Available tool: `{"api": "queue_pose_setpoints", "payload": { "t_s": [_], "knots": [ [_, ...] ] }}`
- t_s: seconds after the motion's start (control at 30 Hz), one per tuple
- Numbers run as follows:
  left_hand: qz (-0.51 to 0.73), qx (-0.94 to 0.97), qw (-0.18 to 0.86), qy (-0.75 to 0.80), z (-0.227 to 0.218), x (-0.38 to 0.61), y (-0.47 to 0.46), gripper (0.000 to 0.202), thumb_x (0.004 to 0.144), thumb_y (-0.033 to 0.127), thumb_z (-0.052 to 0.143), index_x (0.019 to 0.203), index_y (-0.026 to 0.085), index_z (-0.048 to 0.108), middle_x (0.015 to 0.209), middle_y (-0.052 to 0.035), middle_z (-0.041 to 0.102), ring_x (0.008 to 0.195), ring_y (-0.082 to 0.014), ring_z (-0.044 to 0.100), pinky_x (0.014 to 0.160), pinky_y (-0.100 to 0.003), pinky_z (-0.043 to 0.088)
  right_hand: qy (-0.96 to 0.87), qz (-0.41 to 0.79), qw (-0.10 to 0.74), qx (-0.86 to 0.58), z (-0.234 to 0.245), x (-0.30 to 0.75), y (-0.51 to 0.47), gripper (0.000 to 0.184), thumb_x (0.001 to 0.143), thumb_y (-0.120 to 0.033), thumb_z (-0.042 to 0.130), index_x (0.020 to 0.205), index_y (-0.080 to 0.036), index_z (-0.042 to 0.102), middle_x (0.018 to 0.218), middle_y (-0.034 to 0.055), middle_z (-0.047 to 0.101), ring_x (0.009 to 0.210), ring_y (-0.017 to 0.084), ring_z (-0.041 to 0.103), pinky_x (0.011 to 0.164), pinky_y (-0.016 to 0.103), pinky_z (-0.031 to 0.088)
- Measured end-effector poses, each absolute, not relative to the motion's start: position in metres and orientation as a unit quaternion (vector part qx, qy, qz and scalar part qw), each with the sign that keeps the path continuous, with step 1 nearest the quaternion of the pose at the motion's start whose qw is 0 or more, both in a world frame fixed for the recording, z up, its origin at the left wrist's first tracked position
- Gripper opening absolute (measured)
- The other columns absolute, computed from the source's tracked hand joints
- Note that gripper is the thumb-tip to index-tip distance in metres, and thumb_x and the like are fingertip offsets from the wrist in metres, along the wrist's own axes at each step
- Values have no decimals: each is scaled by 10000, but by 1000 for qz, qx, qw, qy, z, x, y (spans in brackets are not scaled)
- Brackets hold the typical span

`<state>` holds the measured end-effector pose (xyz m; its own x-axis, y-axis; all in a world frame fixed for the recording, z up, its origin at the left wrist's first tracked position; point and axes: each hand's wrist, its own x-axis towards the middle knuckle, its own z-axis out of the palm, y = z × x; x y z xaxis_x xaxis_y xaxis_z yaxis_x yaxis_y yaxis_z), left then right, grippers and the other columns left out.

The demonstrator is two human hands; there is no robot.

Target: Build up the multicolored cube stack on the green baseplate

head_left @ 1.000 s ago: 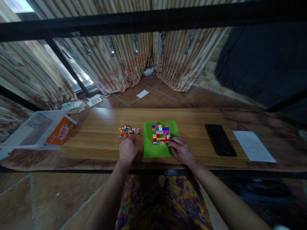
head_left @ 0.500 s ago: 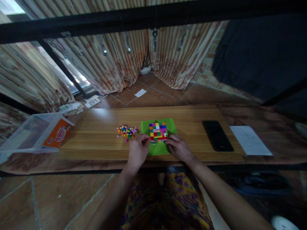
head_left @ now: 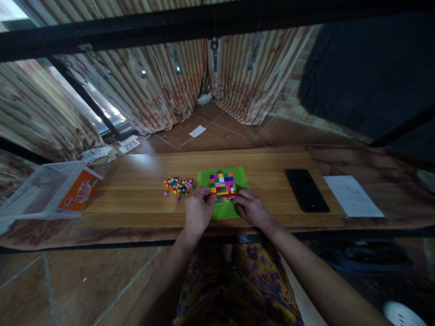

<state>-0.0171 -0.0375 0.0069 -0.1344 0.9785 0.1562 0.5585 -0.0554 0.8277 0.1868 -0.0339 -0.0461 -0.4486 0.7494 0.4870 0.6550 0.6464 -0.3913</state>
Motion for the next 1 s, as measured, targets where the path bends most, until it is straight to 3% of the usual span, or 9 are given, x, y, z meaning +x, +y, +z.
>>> {"api": "queue_pose_setpoints", "payload": {
  "t_s": [0.37,0.6,1.0],
  "knots": [
    [458,538,369,604,2,-23,-39,166,699,264,714,823,169,657,765,-12,691,699,-134,643,676,-250,508,-847,76,326,-412,-44,185,-35,219,821,-41,500,808,-216,632,873,51,562,834,184,532,758,296,464],
    [470,449,482,587,2,-23,-31,182,757,343,631,762,161,642,573,31,608,498,-93,546,505,-208,455,-847,73,329,-412,-44,186,-34,212,823,-45,505,808,-215,632,858,49,557,813,184,524,743,294,463],
    [477,455,468,589,-1,-22,-21,151,702,299,688,733,154,660,536,36,584,458,-84,510,457,-204,416,-848,67,328,-410,-45,186,-34,217,820,-47,501,805,-215,637,861,51,564,802,187,519,737,302,457]
  ]
}}
